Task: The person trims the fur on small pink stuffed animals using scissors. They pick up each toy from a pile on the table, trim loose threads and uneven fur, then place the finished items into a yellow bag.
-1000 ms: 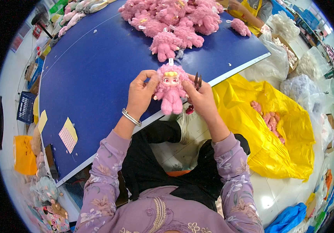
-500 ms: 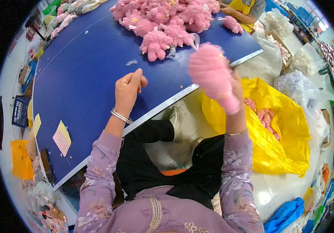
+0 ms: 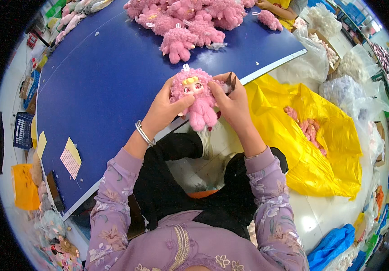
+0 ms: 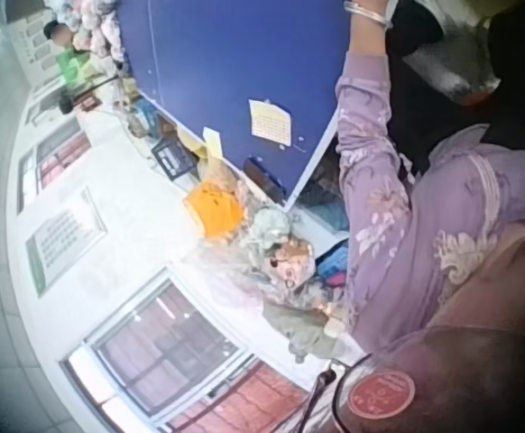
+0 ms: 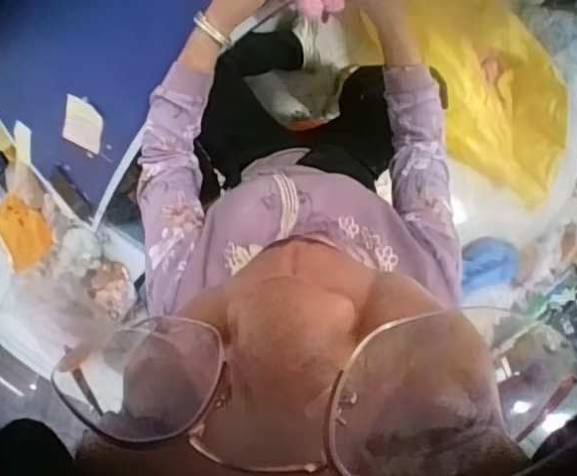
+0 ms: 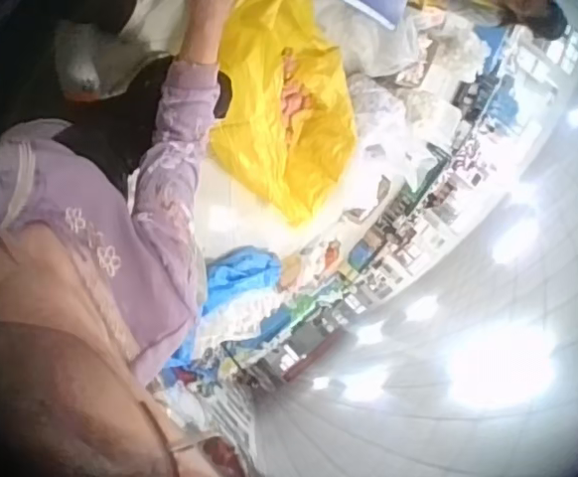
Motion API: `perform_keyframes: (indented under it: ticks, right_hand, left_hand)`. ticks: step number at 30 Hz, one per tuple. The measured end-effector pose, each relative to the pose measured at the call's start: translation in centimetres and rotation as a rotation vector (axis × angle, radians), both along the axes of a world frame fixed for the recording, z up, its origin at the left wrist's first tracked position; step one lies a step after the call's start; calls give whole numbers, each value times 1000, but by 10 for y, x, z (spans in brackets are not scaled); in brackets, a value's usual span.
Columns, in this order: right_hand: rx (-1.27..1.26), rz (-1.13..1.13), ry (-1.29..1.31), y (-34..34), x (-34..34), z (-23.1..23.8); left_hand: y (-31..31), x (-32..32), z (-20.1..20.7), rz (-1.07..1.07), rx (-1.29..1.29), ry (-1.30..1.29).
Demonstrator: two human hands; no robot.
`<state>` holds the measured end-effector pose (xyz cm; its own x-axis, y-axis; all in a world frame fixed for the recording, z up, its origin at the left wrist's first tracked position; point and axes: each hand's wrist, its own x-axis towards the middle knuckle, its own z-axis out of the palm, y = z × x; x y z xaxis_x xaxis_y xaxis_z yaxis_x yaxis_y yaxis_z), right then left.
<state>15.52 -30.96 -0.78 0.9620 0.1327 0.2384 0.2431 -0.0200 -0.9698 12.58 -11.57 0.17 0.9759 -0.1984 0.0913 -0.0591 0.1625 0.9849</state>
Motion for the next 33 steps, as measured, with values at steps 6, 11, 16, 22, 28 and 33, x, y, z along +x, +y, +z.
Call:
perform_keyframes:
  ticks: [6, 11, 16, 22, 28, 33]
  right_hand:
    - [152, -241, -63, -28, 27, -14]
    - [499, -650, -194, -136, 43, 7]
    - [603, -982, -29, -310, 17, -50]
    - [-906, -755, 657, -414, -69, -254]
    - [-849, 34, 1133, -299, -241, -376]
    - [-829, 115, 1061, -256, -311, -389]
  left_hand:
    - [-5, 5, -12, 66, 163, -5]
    - [9, 29, -28, 214, 145, -25]
    - [3, 33, -27, 144, 119, 6]
    - [1, 31, -28, 140, 228, -21]
    - [1, 34, -31, 141, 314, -47]
    - [-19, 44, -10, 250, 364, 36]
